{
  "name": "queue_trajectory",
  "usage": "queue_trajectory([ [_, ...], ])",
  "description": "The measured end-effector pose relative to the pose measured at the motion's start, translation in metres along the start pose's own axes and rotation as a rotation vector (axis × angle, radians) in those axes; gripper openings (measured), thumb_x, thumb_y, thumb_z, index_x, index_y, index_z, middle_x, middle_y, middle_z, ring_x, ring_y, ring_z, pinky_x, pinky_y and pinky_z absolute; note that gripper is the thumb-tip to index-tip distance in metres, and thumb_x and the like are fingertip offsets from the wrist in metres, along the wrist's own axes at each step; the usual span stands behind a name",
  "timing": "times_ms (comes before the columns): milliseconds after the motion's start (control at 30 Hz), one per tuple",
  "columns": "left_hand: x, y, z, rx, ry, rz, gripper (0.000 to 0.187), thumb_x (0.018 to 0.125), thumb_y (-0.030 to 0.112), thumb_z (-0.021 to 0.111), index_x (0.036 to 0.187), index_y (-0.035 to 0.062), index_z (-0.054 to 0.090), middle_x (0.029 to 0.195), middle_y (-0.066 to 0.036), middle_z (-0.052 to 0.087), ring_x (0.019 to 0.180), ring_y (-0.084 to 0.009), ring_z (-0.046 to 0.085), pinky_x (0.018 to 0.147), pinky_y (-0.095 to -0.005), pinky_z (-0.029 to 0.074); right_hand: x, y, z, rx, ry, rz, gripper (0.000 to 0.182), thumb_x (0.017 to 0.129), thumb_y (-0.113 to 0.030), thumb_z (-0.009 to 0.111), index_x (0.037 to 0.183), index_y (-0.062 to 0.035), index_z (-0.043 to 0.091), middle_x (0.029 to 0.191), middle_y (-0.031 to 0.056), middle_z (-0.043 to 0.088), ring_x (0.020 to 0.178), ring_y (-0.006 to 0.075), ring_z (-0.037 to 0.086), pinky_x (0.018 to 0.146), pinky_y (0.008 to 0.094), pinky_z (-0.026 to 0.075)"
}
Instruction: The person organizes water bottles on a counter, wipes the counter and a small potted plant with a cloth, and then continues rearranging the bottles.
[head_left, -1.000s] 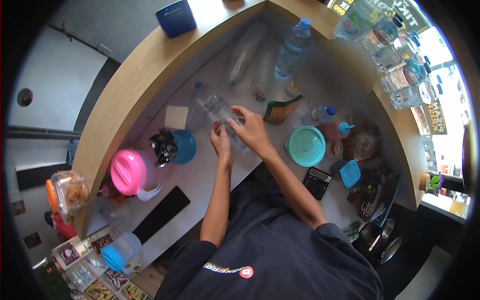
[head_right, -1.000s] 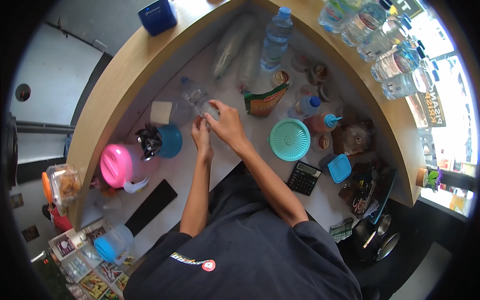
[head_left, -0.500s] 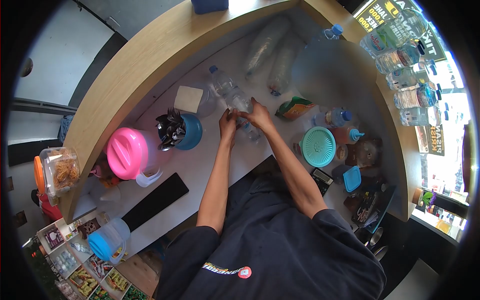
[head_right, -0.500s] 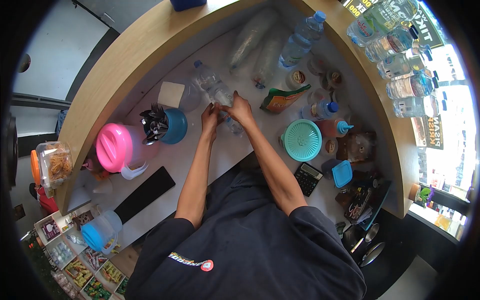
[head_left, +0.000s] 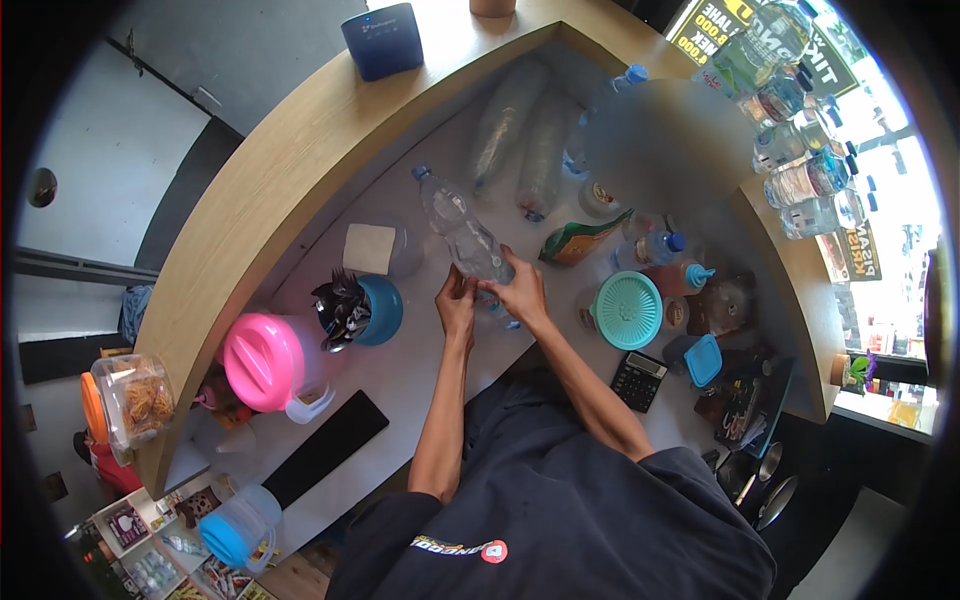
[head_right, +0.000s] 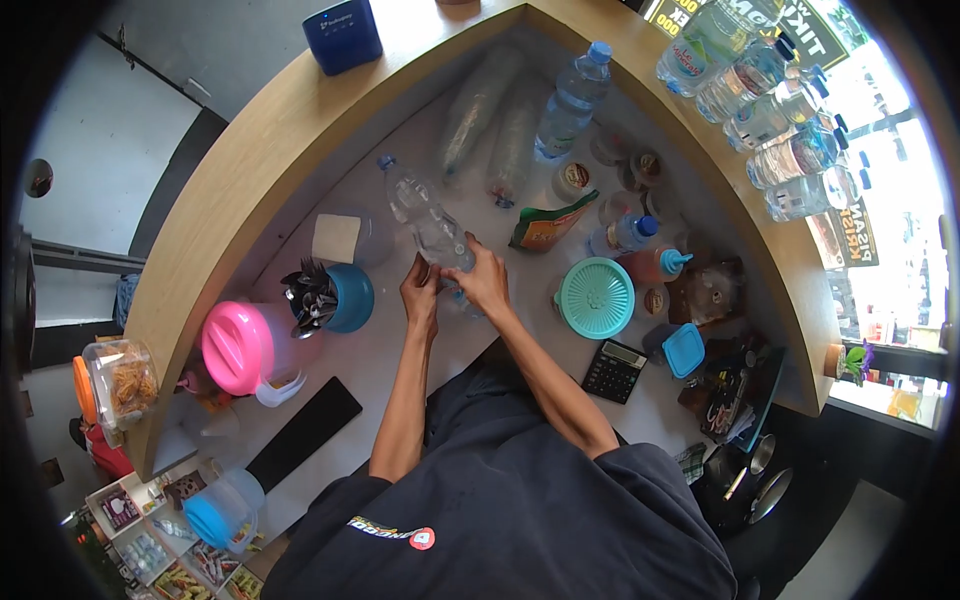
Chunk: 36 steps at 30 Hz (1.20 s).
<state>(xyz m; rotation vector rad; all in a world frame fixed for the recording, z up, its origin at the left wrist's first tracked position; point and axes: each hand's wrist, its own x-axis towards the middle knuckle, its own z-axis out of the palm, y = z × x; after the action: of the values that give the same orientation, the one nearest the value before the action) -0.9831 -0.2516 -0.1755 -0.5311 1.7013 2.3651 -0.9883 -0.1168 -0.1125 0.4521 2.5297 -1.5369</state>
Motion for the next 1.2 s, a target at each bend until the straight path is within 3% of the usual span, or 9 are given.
queue_trajectory([
  [100,-0.011,0.009,0.000,0.027,0.009,0.073,0.058,0.094,0.002,0.067,0.146,-0.0049,0.044,0.143,-0.017,0.054,0.123,-0.0221,0.057,0.102,-0.0329,0.048,-0.025,-0.006,0.000,-0.014,0.204,-0.242,0.085,0.070,-0.020,0.086,0.142,0.0039,0.048,0.131,0.0274,0.059,0.115,0.0376,0.064,0.092,0.0413,0.052],
  [300,-0.045,0.088,0.026,0.070,-0.140,0.272,0.063,0.091,0.000,0.070,0.146,-0.0075,0.040,0.146,-0.021,0.050,0.132,-0.0286,0.052,0.108,-0.0359,0.044,-0.063,-0.066,-0.040,0.246,0.203,-0.190,0.090,0.072,-0.018,0.088,0.146,0.0036,0.042,0.141,0.0272,0.052,0.125,0.0326,0.059,0.100,0.0375,0.049],
  [400,-0.054,0.135,0.053,0.061,-0.260,0.404,0.063,0.090,-0.006,0.068,0.147,-0.0072,0.040,0.144,-0.020,0.052,0.131,-0.0278,0.052,0.106,-0.0352,0.047,-0.066,-0.083,-0.059,0.214,0.319,-0.366,0.092,0.071,-0.017,0.089,0.146,0.0047,0.041,0.138,0.0288,0.054,0.119,0.0320,0.064,0.094,0.0370,0.052],
  [633,-0.050,0.241,0.130,0.133,-0.448,0.650,0.064,0.084,-0.019,0.061,0.145,-0.0049,0.046,0.137,-0.016,0.059,0.120,-0.0197,0.058,0.098,-0.0308,0.049,-0.046,-0.152,-0.138,0.179,0.493,-0.624,0.093,0.070,-0.019,0.090,0.146,0.0033,0.041,0.110,0.0279,0.068,0.106,0.0403,0.068,0.084,0.0402,0.054],
  [867,0.013,0.318,0.224,0.273,-0.595,0.965,0.058,0.086,-0.021,0.053,0.142,-0.0069,0.048,0.129,-0.021,0.064,0.114,-0.0195,0.062,0.092,-0.0312,0.054,0.017,-0.211,-0.220,0.084,0.719,-0.843,0.092,0.070,-0.034,0.089,0.142,0.0011,0.042,0.102,0.0261,0.070,0.099,0.0446,0.067,0.080,0.0427,0.053],
  [900,0.021,0.326,0.240,0.238,-0.625,0.971,0.058,0.086,-0.022,0.052,0.142,-0.0068,0.048,0.130,-0.022,0.063,0.114,-0.0201,0.063,0.093,-0.0316,0.055,0.024,-0.219,-0.230,0.138,0.710,-0.791,0.079,0.072,-0.032,0.089,0.133,0.0042,0.054,0.110,0.0203,0.072,0.108,0.0281,0.070,0.091,0.0354,0.051],
  [1000,0.053,0.345,0.281,0.239,-0.702,0.960,0.057,0.087,-0.022,0.053,0.142,-0.0061,0.047,0.137,-0.020,0.058,0.121,-0.0234,0.061,0.095,-0.0321,0.056,0.058,-0.232,-0.254,0.086,0.827,-0.741,0.078,0.071,-0.033,0.090,0.126,0.0104,0.056,0.108,0.0215,0.072,0.104,0.0273,0.071,0.090,0.0346,0.051],
  [1033,0.066,0.347,0.294,0.204,-0.737,0.962,0.058,0.088,-0.022,0.052,0.142,-0.0055,0.047,0.139,-0.019,0.057,0.123,-0.0235,0.059,0.097,-0.0311,0.055,0.074,-0.233,-0.259,-0.029,1.004,-0.823,0.074,0.066,-0.020,0.090,0.128,0.0011,0.055,0.088,0.0199,0.073,0.084,0.0374,0.072,0.071,0.0385,0.056],
  [1200,0.119,0.351,0.352,0.085,-0.870,0.825,0.060,0.089,-0.023,0.050,0.145,-0.0031,0.045,0.145,-0.014,0.052,0.130,-0.0230,0.055,0.104,-0.0286,0.050,0.130,-0.235,-0.288,-0.018,1.008,-0.711,0.067,0.065,-0.016,0.090,0.121,0.0012,0.057,0.086,0.0190,0.073,0.080,0.0352,0.073,0.069,0.0393,0.057],
])
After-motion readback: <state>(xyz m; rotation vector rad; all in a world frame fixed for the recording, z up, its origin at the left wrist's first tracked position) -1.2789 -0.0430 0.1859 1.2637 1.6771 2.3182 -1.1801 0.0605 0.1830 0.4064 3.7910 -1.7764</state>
